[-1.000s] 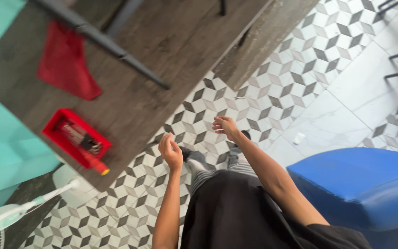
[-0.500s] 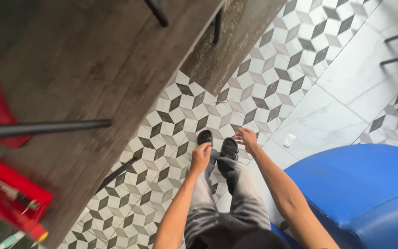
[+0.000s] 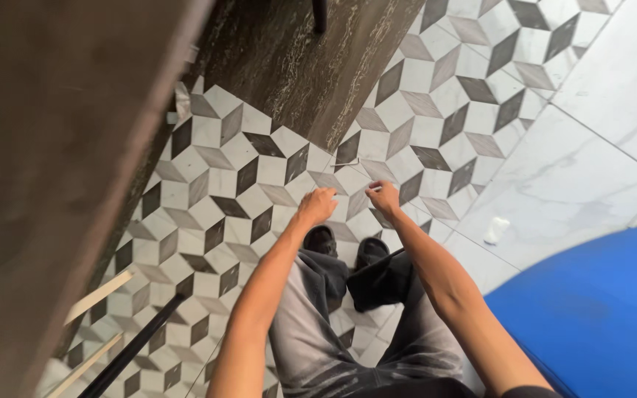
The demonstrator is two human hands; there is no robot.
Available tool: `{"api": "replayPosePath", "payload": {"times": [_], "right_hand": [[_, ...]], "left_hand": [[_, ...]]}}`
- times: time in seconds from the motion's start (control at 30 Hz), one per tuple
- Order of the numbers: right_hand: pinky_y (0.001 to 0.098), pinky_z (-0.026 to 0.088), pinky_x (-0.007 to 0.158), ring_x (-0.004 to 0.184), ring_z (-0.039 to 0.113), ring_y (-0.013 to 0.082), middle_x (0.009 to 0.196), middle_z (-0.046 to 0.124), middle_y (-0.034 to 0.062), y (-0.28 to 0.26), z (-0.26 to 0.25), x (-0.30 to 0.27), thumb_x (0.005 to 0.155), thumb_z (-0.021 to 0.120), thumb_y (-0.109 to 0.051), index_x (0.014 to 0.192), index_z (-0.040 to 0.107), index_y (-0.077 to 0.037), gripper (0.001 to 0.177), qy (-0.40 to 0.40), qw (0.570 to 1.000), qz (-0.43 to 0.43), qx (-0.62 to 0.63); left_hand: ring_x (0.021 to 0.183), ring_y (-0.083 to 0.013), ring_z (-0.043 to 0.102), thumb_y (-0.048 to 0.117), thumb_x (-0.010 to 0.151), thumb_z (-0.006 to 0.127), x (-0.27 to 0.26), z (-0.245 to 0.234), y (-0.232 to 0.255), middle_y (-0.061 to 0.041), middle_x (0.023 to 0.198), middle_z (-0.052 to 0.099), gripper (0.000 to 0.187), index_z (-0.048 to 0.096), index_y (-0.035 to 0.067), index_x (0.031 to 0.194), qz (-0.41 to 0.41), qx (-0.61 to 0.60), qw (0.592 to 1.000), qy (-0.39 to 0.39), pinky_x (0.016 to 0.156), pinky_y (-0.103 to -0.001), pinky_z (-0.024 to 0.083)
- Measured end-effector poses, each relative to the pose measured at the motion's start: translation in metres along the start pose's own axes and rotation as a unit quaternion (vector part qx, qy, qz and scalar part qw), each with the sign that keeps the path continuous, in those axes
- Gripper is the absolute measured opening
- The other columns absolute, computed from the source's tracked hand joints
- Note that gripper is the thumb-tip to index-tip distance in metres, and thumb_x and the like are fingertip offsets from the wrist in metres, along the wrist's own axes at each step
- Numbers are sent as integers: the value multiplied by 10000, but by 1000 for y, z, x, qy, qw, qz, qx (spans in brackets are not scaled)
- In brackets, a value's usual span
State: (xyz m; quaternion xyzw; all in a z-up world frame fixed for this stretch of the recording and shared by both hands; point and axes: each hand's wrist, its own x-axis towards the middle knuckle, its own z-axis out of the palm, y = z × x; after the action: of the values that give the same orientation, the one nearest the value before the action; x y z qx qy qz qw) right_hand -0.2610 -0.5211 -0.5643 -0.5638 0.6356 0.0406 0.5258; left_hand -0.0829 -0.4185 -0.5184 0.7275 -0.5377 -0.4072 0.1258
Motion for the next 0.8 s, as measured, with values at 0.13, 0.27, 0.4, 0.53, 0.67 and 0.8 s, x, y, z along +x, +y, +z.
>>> {"api": "replayPosePath", "payload": {"times": [0.13, 0.27, 0.4, 0.53, 0.67, 0.8], "right_hand": [[462, 517, 909, 1098, 619, 357, 1154, 652, 178, 33, 49, 79, 839, 813, -209, 1189, 665, -107, 394, 47, 975, -141, -164], [480, 517, 871, 1177, 534, 383, 1254, 551, 184, 60, 89, 137, 816, 819, -192, 1264, 610, -152, 497, 77, 928, -262, -254], [478, 523, 826, 1137, 531, 382, 1200, 545, 183, 78, 104, 157, 804, 766, -202, 1209, 606, -137, 441, 82, 870, -368, -318], [439, 527, 761, 1156, 531, 340, 1208, 552, 173, 67, 101, 137, 832, 608, -104, 1152, 591, -26, 330, 139, 763, -409, -481], [485, 538, 781, 1035, 611, 383, 1143, 585, 228, 24, 86, 86, 884, 590, -119, 1090, 568, 10, 244, 90, 848, -329, -405], [542, 530, 755, 898, 661, 425, 1003, 666, 253, -55, 57, 13, 993, 556, -198, 1074, 548, 36, 248, 76, 934, -225, -267]], "left_hand": [[1045, -418, 668, 287, 930, 656, 40, 30, -57, -207, 1123, 719, 344, 644, 52, 1181, 34, 3, 998, 45, 871, -533, 536], [1086, -459, 625, 335, 927, 716, 76, 35, -95, -269, 1126, 676, 421, 619, 19, 1187, -25, 67, 992, -104, 913, -539, 519], [1063, -443, 655, 320, 952, 670, 90, 18, -103, -242, 1118, 700, 419, 601, 33, 1250, -17, 46, 999, 18, 899, -537, 529], [998, -455, 664, 275, 919, 687, 87, -1, -94, -254, 1077, 707, 414, 620, 13, 1233, 66, -25, 981, 178, 817, -516, 556], [852, -359, 738, 292, 922, 674, 71, 8, -73, -184, 921, 751, 337, 670, 44, 1151, -4, -133, 976, 170, 760, -461, 589], [863, -338, 754, 290, 950, 641, 33, 8, -11, -195, 977, 745, 340, 658, 27, 1164, -44, -235, 940, 245, 764, -426, 600]]}}
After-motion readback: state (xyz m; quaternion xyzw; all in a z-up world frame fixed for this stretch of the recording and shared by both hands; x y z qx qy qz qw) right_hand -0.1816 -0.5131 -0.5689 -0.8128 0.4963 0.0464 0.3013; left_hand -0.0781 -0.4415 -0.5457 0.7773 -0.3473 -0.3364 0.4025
